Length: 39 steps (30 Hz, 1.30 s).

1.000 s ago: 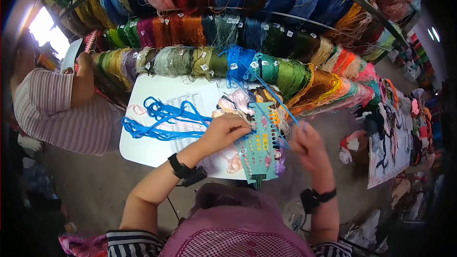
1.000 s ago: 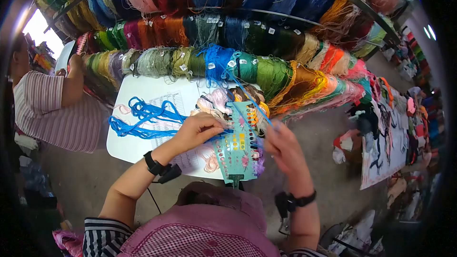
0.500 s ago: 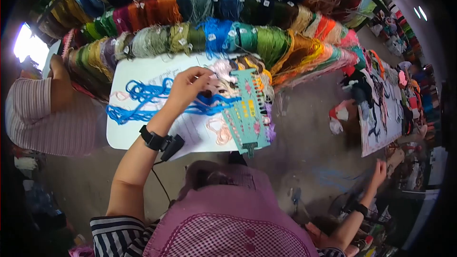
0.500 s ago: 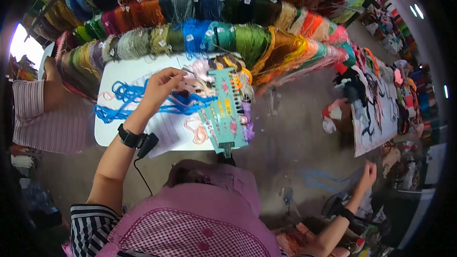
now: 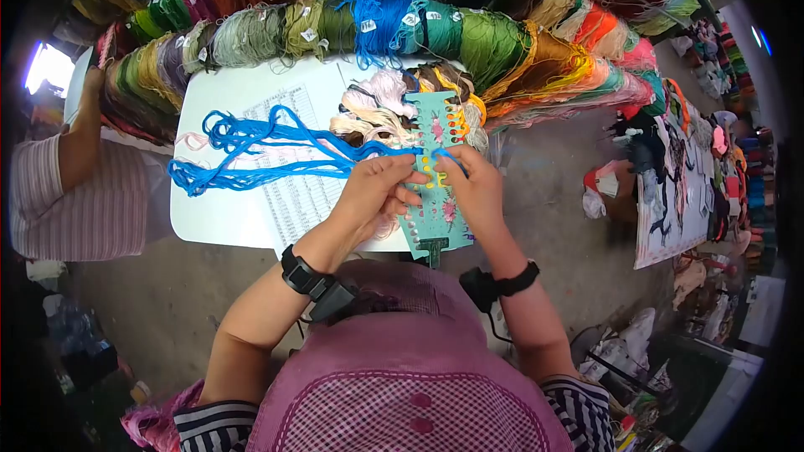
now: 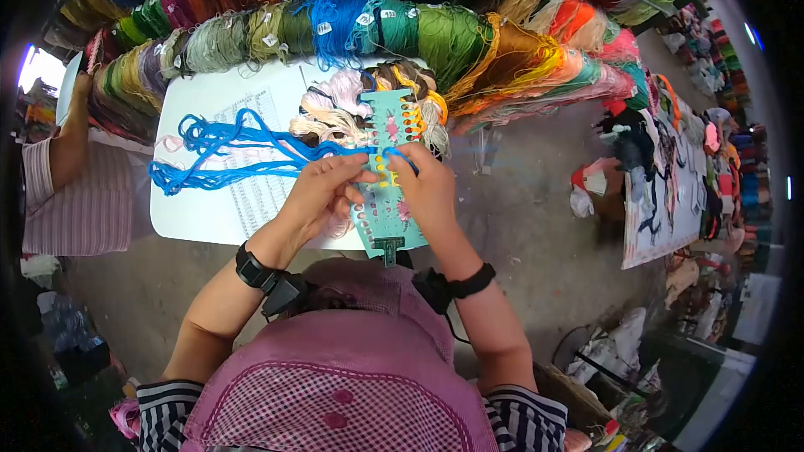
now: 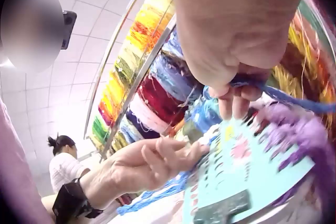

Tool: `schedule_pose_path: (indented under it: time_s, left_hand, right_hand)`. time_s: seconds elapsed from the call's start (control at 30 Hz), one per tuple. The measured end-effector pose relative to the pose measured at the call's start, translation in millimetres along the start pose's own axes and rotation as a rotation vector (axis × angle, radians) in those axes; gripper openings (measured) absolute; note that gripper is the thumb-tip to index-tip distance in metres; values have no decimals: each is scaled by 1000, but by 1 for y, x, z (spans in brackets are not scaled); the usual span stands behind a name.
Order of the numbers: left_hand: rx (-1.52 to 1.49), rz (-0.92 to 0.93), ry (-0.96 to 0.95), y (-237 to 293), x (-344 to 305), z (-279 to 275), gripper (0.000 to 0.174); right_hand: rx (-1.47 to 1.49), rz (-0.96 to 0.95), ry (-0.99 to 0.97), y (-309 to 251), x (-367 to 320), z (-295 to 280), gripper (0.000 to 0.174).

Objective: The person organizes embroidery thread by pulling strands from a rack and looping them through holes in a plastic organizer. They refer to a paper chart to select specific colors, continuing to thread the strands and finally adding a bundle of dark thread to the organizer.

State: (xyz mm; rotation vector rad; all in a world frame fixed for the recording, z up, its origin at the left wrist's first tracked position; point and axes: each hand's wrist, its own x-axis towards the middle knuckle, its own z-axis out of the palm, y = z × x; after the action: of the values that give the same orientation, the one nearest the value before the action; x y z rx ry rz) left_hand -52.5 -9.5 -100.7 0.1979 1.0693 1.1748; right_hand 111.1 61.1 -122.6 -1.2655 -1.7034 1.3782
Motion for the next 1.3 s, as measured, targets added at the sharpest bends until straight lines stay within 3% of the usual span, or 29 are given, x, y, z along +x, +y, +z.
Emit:
schedule_pose_path:
  time_s: [0.1,0.17,0.33,0.4,0.47,0.63,0.73,0.9,0.97,1.03,1.07,1.1,1.17,1.2,1.27,1.3]
  left_hand:
    - [3,52,-10,-7,7,-1,28]
    - [36,88,-5,-9,7,2,26]
    - [244,190,-40,-5,12,0,22]
    - [470,339,-50,-3,20,-1,19]
    - [538,310,-110,-5,33,-5,17]
    - [640,192,-161,3,36,-4,15]
    - [656,139,-72,10,28,-10,13]
    - [99,33,-26,27,8,-28,16]
    - [-52,23,-81,29,11,-38,19]
    - [-224,-82,-472,43,6,-31,16]
    - [36,-147,-436,51,5,-19,12]
    - [31,-148,-437,41,11,-8,12]
    - [658,39,-318,18,25,5,13]
    - [657,40,-316,16,32,-1,13]
    - [956,234,-378,15,46,-13,16]
    - [921,329,-355,20,43,-22,17]
  right_hand:
    - [-217,-149,69,18,9,8,13]
    - [-433,-393,178,18,6,13,16]
    - [-281,-305,104,4,-8,11,17]
    - [-203,-264,98,5,-9,6,17]
    - [-2,-64,0,6,-9,3,19]
    - [-30,-137,44,7,-10,8,26]
    - [-54,-130,59,3,-9,8,30]
    - [-172,-201,88,10,-5,10,32]
    - [-371,-175,38,5,-5,8,38]
    - [-440,-172,48,-8,-8,8,43]
    - [-510,-169,48,-11,-9,8,49]
    - [-514,-167,46,-9,-10,8,49]
    - [-473,-315,152,-5,-8,11,58]
    - [-472,-316,149,-4,-7,10,58]
    - [-493,-384,98,-2,-3,4,61]
    - [-494,-384,98,-4,-1,3,61]
